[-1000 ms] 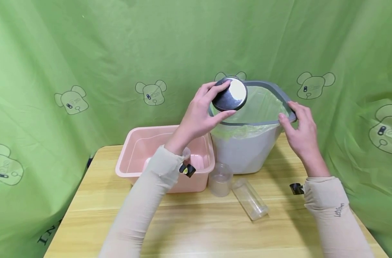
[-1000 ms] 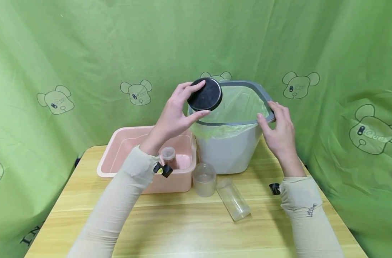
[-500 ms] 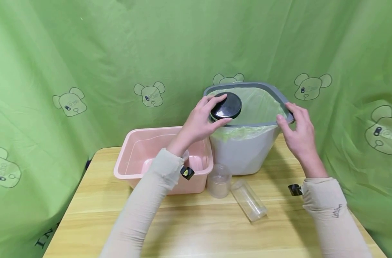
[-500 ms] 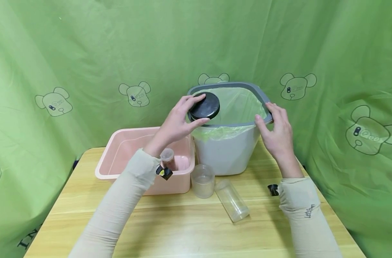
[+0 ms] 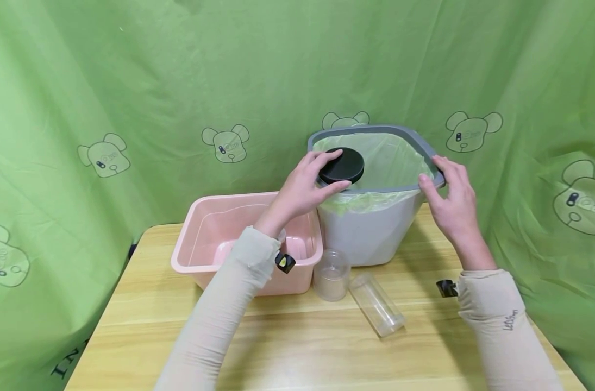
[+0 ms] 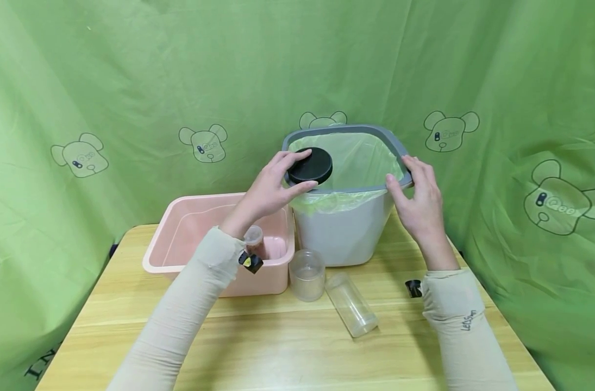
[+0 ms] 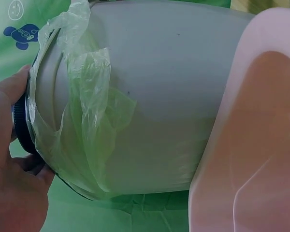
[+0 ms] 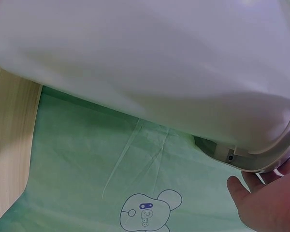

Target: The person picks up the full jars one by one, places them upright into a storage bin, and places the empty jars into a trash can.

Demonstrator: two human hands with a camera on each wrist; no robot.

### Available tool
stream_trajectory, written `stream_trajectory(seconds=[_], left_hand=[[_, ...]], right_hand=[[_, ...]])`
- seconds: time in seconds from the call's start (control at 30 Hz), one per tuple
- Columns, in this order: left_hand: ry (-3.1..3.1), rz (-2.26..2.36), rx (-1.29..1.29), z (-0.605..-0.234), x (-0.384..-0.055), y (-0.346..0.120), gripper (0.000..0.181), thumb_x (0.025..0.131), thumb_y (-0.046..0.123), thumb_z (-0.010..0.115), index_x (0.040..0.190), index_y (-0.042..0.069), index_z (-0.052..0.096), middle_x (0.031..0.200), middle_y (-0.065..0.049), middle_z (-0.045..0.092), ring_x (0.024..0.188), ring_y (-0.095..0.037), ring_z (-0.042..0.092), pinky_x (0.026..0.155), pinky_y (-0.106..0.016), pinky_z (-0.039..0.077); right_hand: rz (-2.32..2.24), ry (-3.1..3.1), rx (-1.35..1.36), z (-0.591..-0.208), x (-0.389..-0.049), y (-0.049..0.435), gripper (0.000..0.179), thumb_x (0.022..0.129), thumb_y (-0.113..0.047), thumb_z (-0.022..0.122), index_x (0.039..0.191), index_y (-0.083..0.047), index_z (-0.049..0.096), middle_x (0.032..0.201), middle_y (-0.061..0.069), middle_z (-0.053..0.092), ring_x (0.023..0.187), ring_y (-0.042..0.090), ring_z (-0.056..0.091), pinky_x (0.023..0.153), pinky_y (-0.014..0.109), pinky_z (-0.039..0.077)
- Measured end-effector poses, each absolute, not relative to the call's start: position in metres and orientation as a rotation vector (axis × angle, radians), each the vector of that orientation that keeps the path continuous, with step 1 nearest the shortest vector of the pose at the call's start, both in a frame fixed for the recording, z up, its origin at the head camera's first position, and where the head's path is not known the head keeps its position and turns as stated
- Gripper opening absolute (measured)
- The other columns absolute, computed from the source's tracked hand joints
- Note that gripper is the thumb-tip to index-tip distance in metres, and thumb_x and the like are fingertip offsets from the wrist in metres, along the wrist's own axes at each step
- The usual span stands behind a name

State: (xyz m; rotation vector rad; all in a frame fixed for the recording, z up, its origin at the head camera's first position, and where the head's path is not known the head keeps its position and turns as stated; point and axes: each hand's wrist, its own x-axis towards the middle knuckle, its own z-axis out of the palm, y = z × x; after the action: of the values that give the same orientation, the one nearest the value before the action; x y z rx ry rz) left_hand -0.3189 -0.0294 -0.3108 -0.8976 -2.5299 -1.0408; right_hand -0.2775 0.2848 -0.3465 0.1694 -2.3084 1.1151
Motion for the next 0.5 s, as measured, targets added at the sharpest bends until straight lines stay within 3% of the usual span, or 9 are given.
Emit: stream_trajectory(seconds=[0.5], left_hand=[[-2.576,-0.95,-0.893,-0.3127,-0.3189,-0.0279,0.067,0.1,0.05,0.064,0.158,0.023,0.045,0.158,-0.011,0.044,0.144,-0.028,0.044,0.118,-0.046,0.041]], right_hand=[[1.127,-2.311,0.16,-0.3464,-0.2773,0.2838,0.058,0.106,-0.037,0.056,0.158,-0.013,0.043,0.162,0.018,0.038,0.146,0.045,0.037,0.122,0.067,0.023]])
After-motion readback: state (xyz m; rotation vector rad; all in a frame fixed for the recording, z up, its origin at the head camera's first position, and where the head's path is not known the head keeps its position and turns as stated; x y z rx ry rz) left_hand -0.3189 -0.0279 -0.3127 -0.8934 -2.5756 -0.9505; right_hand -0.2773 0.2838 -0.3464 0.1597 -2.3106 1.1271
